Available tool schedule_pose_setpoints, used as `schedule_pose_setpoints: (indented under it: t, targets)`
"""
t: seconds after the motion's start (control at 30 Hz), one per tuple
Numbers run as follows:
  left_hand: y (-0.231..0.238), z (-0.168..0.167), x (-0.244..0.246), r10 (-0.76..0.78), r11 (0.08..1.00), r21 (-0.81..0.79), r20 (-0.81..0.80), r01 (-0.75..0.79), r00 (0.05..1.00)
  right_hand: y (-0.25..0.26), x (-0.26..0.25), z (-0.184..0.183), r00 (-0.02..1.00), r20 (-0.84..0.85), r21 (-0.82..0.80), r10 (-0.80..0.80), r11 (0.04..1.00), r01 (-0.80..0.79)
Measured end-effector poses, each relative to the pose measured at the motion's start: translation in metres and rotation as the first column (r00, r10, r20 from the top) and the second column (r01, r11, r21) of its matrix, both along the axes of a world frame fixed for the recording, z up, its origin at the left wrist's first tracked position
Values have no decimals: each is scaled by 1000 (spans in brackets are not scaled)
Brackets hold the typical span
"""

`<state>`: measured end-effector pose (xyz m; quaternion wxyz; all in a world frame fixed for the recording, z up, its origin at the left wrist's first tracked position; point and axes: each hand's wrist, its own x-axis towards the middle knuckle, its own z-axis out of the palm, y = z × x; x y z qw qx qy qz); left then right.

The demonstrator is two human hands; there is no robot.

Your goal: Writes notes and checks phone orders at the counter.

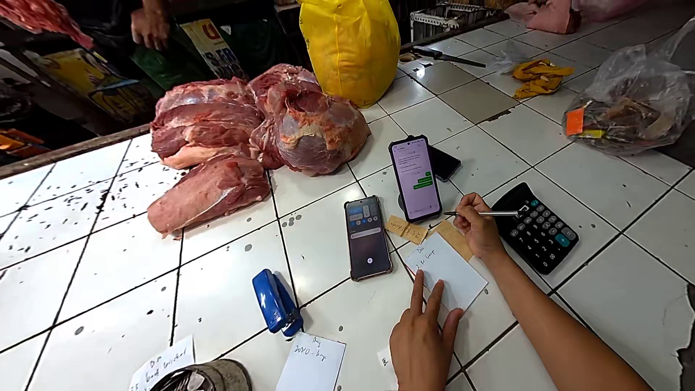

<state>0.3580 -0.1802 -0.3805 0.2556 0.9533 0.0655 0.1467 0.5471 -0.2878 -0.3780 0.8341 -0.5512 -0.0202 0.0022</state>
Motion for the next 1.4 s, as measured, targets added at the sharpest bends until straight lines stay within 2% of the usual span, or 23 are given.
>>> schedule_pose_setpoints:
  t: [0.17, 0.67, 0.97, 1.07, 1.2, 1.4]
  targets:
    - [1, 3, -2, -43, 999, 0, -34, 43, 998, -1, 1, -1, 1000, 7, -3, 25, 1000, -25]
    - [2, 10, -4, -47, 998, -55, -92, 42, 995, -1, 2, -1, 996, 43, 4, 73, 997, -73]
    - [2, 10, -8, -48, 996, -74, -113, 40, 992, -2, 1, -6, 992, 73, -71, 98, 993, -93]
    - [1, 4, -7, -37, 998, -53, -69, 34, 997, -2, -2, -6, 990, 112, -140, 91, 987, -75]
    - [0, -1, -6, -29, 1000, -5, -13, 29, 999, 7, -22, -3, 947, 289, -286, 140, 957, -54]
    - [0, -2, -6, -13, 1000, 6, 8, 13, 1000, 26, -54, -6, 942, 189, -398, 277, 899, -184]
